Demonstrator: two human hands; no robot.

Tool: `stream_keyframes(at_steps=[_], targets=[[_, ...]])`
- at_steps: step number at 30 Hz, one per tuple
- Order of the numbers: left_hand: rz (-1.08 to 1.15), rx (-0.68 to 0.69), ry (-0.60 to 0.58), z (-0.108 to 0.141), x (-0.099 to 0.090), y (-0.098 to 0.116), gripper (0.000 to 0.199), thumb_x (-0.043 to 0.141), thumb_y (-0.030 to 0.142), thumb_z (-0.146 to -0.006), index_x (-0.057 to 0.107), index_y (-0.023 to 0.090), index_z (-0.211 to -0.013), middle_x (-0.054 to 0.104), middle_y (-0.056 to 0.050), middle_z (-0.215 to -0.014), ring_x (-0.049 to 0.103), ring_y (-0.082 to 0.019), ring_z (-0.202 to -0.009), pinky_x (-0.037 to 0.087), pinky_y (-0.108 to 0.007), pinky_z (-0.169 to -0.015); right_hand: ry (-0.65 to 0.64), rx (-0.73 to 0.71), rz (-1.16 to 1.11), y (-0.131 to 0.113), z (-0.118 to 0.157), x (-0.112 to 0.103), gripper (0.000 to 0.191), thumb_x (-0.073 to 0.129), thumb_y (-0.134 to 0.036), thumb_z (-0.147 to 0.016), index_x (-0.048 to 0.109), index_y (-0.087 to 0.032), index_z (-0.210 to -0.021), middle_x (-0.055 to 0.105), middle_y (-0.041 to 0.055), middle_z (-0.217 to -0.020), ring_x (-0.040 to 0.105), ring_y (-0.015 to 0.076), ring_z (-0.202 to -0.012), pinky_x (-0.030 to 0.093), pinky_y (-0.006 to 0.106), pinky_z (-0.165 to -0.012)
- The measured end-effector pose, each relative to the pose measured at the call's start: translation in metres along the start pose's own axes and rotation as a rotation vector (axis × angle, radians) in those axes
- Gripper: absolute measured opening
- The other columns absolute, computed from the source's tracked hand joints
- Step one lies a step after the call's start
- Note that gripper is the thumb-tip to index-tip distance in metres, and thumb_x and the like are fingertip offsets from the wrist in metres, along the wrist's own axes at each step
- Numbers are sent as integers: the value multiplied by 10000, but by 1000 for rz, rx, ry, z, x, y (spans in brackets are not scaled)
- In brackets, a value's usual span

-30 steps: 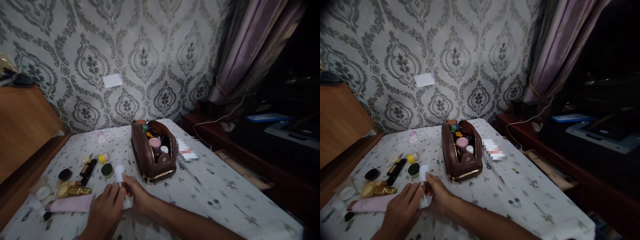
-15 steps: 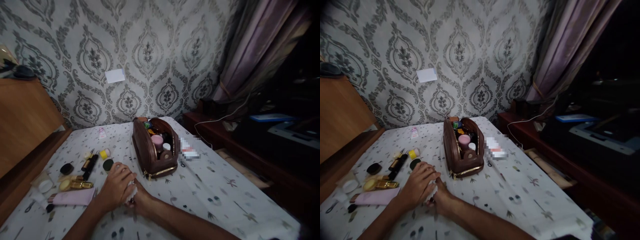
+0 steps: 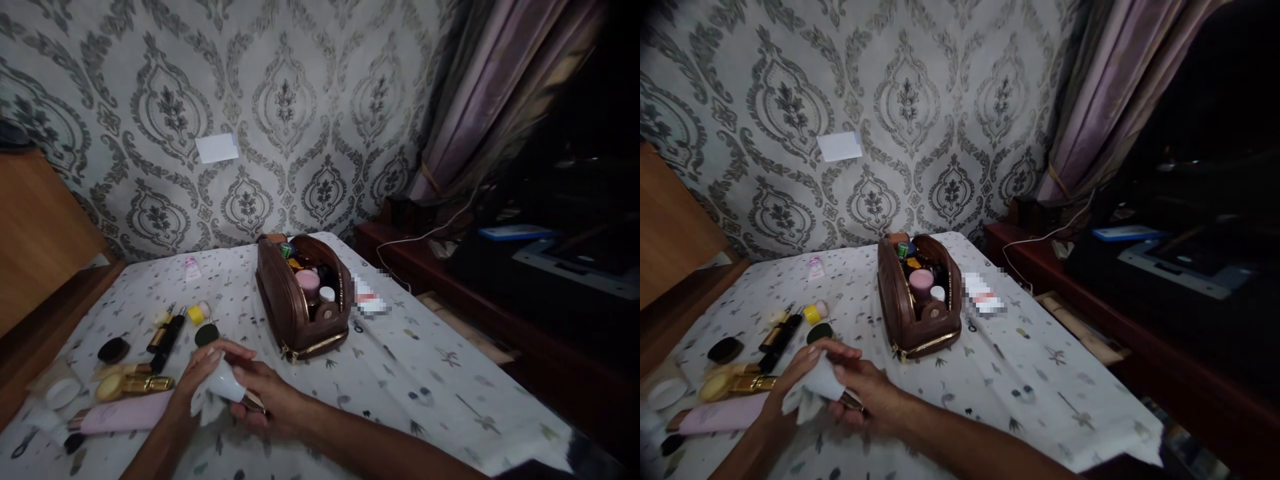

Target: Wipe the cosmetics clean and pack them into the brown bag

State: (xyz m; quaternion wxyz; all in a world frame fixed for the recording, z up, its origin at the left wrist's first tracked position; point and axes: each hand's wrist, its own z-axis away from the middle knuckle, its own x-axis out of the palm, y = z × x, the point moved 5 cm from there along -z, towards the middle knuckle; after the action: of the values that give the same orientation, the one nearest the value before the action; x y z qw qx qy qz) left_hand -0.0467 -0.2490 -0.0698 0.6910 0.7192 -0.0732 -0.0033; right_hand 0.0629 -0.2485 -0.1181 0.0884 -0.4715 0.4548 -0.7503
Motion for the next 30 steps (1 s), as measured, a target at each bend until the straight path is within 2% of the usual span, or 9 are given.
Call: stream_keyframes(at_steps=[3,6,8,10,12,16,22,26,30], targets=[[-48,56,84,3,3,0,349,613,492,-822,744,190,-937,739,-105,-960,672,-268,-900,542,-337,-786,71,83,-203,7,-3,-1,593,789,-629,-650,578,-179,-972,568,-72,-536,386,38,-317,169,166,-318],[-166,81,196,4,2,-3,300,679,460,-795,720,190,-920,723,-65,-882,659,-218,-821,530,-290,-762,96,71,-214,7,-3,-1,561,779,-608,-687,561,-185,-983,600,-59,-531,385,40,-306,168,164,-330],[-181,50,272,2,-1,-9,285,699,456,-788,692,184,-871,692,-31,-766,631,-171,-695,507,-242,-645,92,44,-175,5,-3,0,575,757,-637,-695,555,-186,-989,613,-54,-514,354,39,-282,166,166,-324],[-94,-1,320,0,-3,-14,291,702,469,-780,646,187,-825,651,6,-667,580,-131,-562,453,-208,-513,100,31,-136,1,-3,1,598,726,-680,-696,562,-182,-983,609,-55,-496,354,45,-271,153,168,-313],[41,-41,371,-3,-5,-16,300,713,469,-753,598,197,-805,629,32,-615,547,-115,-482,420,-197,-445,118,44,-106,-2,-2,3,631,700,-714,-690,568,-183,-1004,627,-45,-517,404,59,-290,162,165,-309],[204,-11,504,-8,-13,-8,300,736,386,-673,573,205,-847,627,49,-563,584,-130,-483,453,-204,-463,123,37,-78,-12,2,3,626,744,-688,-654,548,-207,-1006,674,-25,-595,484,73,-354,199,158,-334],[162,20,524,-12,-21,-3,296,672,354,-713,576,201,-948,635,46,-554,587,-134,-478,452,-211,-471,186,-47,-19,-20,6,-1,535,806,-579,-654,502,-218,-907,665,-36,-595,479,59,-383,217,151,-370],[81,20,499,-11,-22,-1,310,649,420,-752,568,200,-955,603,50,-558,557,-127,-463,422,-208,-461,222,-70,30,-19,5,-2,537,814,-566,-644,493,-220,-899,686,-24,-640,511,68,-415,244,154,-384],[-170,64,462,-9,-22,6,255,627,425,-787,585,196,-890,618,22,-668,554,-131,-557,429,-227,-534,249,-112,88,-21,5,-6,536,819,-563,-631,511,-214,-896,669,-30,-655,526,76,-449,266,166,-406]])
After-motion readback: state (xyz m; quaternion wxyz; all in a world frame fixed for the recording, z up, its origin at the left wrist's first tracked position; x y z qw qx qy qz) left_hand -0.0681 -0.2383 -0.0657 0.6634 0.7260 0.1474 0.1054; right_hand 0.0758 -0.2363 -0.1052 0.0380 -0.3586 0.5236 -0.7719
